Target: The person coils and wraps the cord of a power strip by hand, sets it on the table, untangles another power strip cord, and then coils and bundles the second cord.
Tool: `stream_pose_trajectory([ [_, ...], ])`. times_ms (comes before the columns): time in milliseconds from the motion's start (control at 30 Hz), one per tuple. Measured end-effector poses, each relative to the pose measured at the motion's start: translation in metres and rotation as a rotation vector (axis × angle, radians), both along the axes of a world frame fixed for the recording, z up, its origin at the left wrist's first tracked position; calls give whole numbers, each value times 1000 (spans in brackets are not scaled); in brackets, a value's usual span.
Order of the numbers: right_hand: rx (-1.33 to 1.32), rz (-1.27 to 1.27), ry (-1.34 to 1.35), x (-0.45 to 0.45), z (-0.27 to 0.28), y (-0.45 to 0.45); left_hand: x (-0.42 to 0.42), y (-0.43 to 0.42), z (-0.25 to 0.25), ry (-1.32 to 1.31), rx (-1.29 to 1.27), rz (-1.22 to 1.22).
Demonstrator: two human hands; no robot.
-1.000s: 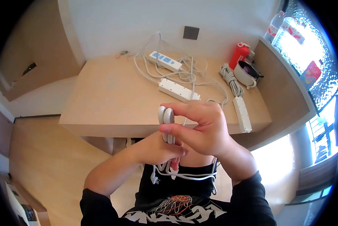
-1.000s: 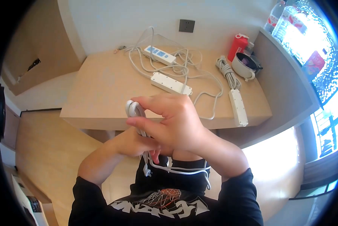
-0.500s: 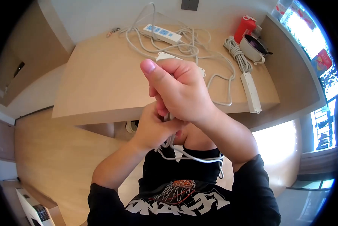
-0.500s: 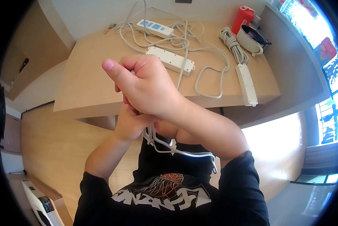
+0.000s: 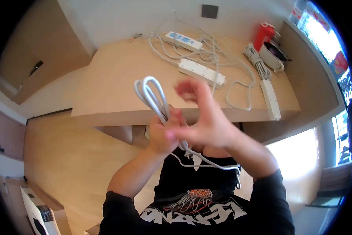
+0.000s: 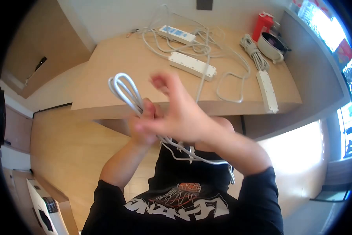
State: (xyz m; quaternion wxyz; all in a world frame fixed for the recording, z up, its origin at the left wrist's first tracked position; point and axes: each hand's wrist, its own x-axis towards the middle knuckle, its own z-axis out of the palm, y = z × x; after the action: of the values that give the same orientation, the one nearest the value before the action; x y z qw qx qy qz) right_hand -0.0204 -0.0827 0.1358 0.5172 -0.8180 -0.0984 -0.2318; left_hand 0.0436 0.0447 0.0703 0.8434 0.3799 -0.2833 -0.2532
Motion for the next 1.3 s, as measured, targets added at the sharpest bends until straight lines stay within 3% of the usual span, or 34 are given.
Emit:
stream_pose_trajectory([
  [33, -94, -28, 156, -10, -21, -4, 1, 0, 2, 50, -39, 17],
  [100, 189, 233, 555, -16, -38, -3, 3, -7, 3, 3, -198, -73],
  [133, 199, 332, 398, -10, -57, 0, 5, -10, 4, 34, -219, -99],
  [233, 206, 373, 952, -6, -54, -10, 12, -22, 2, 37, -262, -119],
  [267, 233, 334, 914, -10, -57, -11, 13, -23, -1, 27, -269, -115],
  [367, 306, 683, 1077, -10, -55, -22, 33, -4, 16, -42, -224, -199],
  [400, 373, 712, 1034, -13, -59, -22, 30, 5, 36, 192, -261, -239],
  [500, 320, 875, 1023, -10, -55, -28, 43, 7, 18, 35, -479, -555],
  [533, 137, 914, 1058, -3, -48, -31, 44, 8, 15, -36, -450, -510],
  [633, 237, 415, 684, -18, -66, -24, 45, 2, 19, -432, -343, -59],
  [667, 81, 270, 565, -19, -65, -25, 31, 1, 23, -293, -308, 51],
  [767, -335, 10, 80, -15, -60, -13, 31, 0, 27, -210, -294, -45],
  [800, -308, 53, 76, -15, -58, -12, 32, -2, 25, -188, -309, -78],
  [900, -163, 317, 542, -16, -54, -20, 49, 0, 22, -232, -408, -379],
  [933, 43, 484, 520, -14, -55, -23, 44, 3, 25, -202, -363, -351],
  [1033, 425, 659, 622, -15, -61, -24, 41, 4, 42, -201, -313, -405],
  [1133, 235, 619, 573, -10, -61, -24, 43, 6, 35, -493, -224, -126],
  [1200, 134, 549, 551, -7, -57, -23, 54, 11, 25, -484, -272, -256],
  [1233, 85, 483, 507, -6, -56, -21, 55, 11, 23, -335, -307, -416],
  [1300, -3, 342, 418, -6, -51, -17, 51, 13, 23, -195, -283, -393],
])
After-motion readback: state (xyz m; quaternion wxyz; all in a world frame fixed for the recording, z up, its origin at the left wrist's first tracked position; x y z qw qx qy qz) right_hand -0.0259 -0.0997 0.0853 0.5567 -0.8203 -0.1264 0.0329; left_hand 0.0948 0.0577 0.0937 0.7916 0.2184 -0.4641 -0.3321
